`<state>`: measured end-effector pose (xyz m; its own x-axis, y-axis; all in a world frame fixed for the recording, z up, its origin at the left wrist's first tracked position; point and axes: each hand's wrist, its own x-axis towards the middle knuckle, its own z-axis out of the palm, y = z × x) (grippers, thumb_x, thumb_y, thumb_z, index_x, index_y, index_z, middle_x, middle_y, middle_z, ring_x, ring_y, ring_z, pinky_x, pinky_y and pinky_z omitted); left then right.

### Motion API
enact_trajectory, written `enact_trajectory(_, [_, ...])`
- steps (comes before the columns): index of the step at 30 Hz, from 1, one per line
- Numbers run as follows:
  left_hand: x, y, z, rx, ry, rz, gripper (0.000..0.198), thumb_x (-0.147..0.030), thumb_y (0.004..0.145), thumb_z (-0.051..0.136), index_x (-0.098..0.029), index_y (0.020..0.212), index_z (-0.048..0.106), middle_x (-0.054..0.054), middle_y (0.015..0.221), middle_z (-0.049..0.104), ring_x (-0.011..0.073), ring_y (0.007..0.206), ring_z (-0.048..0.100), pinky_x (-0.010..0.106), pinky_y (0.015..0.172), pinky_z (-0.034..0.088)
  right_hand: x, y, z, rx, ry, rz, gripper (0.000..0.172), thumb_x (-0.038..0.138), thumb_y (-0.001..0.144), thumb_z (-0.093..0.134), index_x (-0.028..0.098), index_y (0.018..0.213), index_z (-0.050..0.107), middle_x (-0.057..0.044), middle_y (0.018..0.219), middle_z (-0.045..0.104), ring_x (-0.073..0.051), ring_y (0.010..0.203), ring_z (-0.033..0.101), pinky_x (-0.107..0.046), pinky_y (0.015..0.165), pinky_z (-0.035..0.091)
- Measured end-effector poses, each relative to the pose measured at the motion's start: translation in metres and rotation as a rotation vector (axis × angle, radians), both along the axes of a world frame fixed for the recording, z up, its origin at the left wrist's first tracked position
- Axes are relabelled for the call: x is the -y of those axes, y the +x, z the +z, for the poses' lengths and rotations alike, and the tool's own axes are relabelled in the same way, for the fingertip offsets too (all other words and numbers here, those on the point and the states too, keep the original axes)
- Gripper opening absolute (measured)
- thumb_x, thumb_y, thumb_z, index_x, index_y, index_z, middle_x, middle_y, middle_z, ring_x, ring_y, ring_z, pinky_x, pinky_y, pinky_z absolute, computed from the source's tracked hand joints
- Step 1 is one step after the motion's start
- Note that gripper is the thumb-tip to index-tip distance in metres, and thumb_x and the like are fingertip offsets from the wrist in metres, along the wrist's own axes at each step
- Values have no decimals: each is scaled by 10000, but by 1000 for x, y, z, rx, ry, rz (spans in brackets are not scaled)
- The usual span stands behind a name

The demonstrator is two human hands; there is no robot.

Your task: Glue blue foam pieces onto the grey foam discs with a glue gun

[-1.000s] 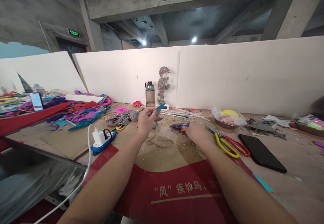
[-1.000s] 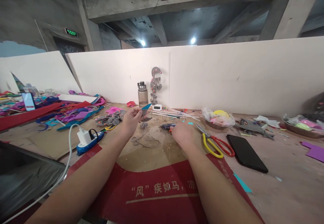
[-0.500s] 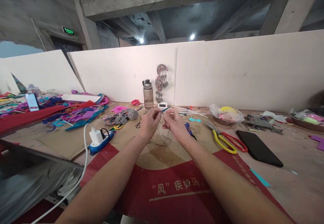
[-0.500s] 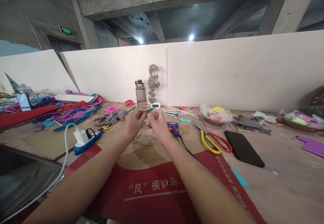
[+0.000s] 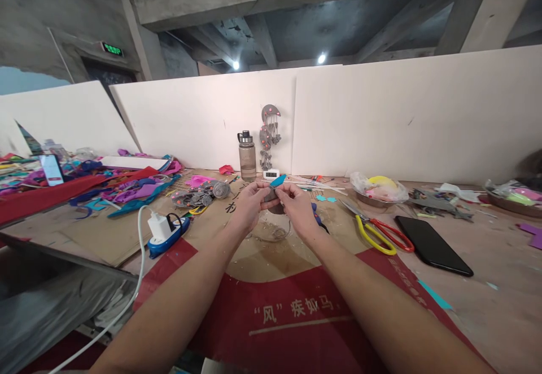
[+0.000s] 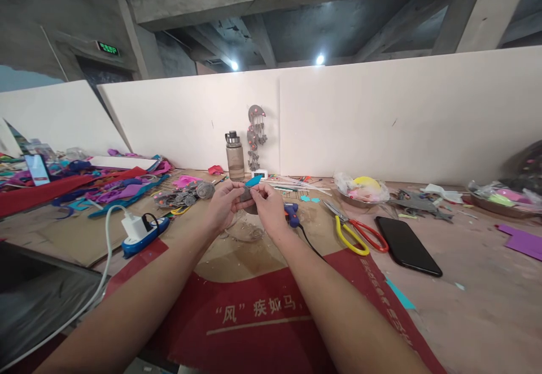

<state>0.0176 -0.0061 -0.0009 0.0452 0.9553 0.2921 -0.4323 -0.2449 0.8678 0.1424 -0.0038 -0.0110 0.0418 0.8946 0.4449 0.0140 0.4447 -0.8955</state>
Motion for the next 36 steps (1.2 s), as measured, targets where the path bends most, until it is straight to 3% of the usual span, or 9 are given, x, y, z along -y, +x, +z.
enact_trajectory(9, [0,-1,2,29,-1,62,326,-333,594,818,-161,715,569,-18,717,608,116,679,608,401,803,583,2,1,1,121,41,-41,218,394,730,558,193,764,636,-3,711,594,-142,647,438,-271,630,361])
enact_trajectory(16, [-1,-2,2,24,23,110,319,-338,571,823,-155,689,590,-19,723,600,111,690,583,397,807,584,7,2,4,125,107,-124,173,367,757,566,195,743,576,12,692,551,-139,643,448,-278,640,373])
enact_trajectory(22, [0,0,1,7,20,95,296,-341,617,804,-155,716,595,2,751,631,141,741,628,401,808,584,6,4,3,102,101,-182,159,357,795,525,201,773,550,10,726,551,-142,677,476,-282,680,389])
enact_trajectory(29, [-1,1,-1,8,15,72,299,-347,655,792,-151,742,582,0,773,635,129,741,643,410,819,589,6,5,5,36,77,-131,163,356,779,517,207,839,545,-2,782,595,-139,670,488,-268,629,390])
enact_trajectory(36, [-2,-1,-2,8,10,25,282,-331,681,782,-154,753,574,6,782,646,137,734,669,382,789,599,8,7,10,95,72,-137,153,330,757,503,199,700,556,9,696,567,-133,655,475,-266,636,376])
